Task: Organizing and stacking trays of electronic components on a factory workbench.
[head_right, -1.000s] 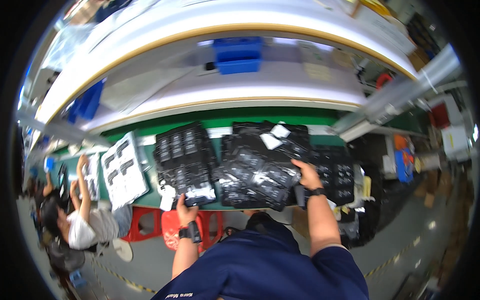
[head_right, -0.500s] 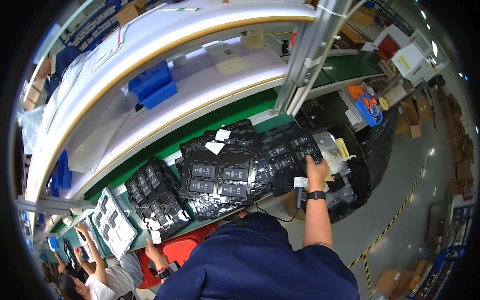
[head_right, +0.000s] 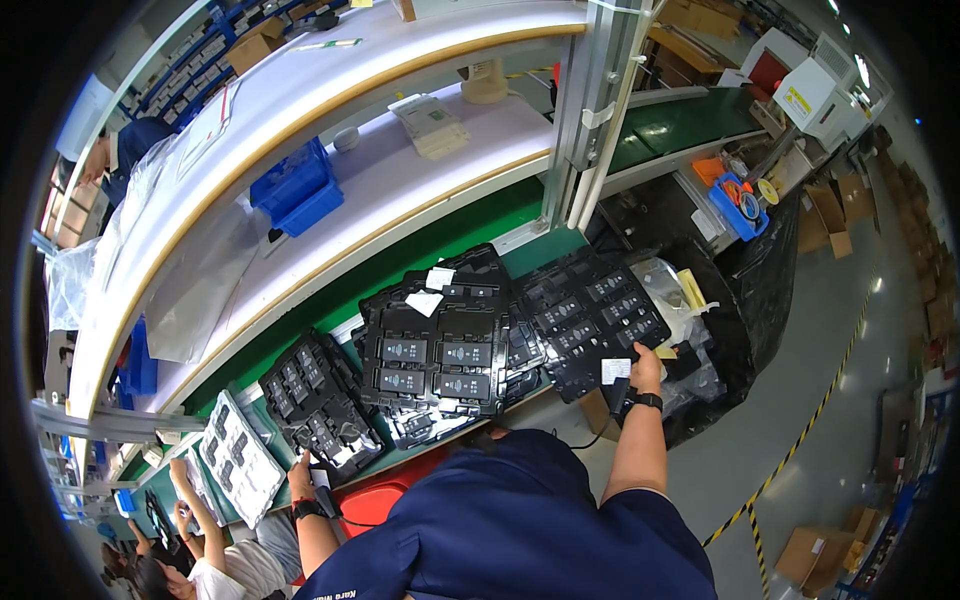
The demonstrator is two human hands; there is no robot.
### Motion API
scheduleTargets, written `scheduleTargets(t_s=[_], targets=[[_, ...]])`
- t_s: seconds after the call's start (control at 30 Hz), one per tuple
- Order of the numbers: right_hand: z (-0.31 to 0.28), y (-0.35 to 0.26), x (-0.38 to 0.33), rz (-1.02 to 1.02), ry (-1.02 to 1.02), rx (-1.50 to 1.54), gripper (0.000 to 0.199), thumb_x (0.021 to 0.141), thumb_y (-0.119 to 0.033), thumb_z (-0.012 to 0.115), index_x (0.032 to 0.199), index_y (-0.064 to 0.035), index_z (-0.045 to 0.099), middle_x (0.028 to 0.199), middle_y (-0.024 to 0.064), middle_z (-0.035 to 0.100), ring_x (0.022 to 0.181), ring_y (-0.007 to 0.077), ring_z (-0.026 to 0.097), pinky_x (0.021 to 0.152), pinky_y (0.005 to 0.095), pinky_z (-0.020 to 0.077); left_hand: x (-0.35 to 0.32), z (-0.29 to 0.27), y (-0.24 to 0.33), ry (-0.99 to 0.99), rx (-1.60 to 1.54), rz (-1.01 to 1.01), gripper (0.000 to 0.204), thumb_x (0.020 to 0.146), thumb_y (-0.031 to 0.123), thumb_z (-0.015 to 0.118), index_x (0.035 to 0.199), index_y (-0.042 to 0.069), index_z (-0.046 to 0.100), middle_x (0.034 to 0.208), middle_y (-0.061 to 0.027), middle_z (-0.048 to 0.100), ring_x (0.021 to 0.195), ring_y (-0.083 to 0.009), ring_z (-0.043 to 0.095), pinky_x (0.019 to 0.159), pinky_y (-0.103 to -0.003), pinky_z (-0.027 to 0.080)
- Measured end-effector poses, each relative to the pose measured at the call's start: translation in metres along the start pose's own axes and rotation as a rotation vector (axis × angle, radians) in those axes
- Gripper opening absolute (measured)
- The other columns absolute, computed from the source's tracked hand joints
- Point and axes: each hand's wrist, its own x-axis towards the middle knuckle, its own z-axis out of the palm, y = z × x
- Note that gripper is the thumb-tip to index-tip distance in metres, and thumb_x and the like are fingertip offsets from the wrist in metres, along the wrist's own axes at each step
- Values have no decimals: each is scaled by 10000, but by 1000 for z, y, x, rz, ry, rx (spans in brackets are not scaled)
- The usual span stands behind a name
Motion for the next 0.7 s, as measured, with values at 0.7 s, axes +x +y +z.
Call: scheduleTargets(t_s=[0.7], targets=[[-62,-88,-66,-151,-353,-148,366,791,-385,594,873,-29,568,748,52,567,658,187,571,609,310,475,-40,5,23,13,-75,-61,556,636,157,774,1061,-96,519,894,-141,608,762,-192,586,642,-325,470]])
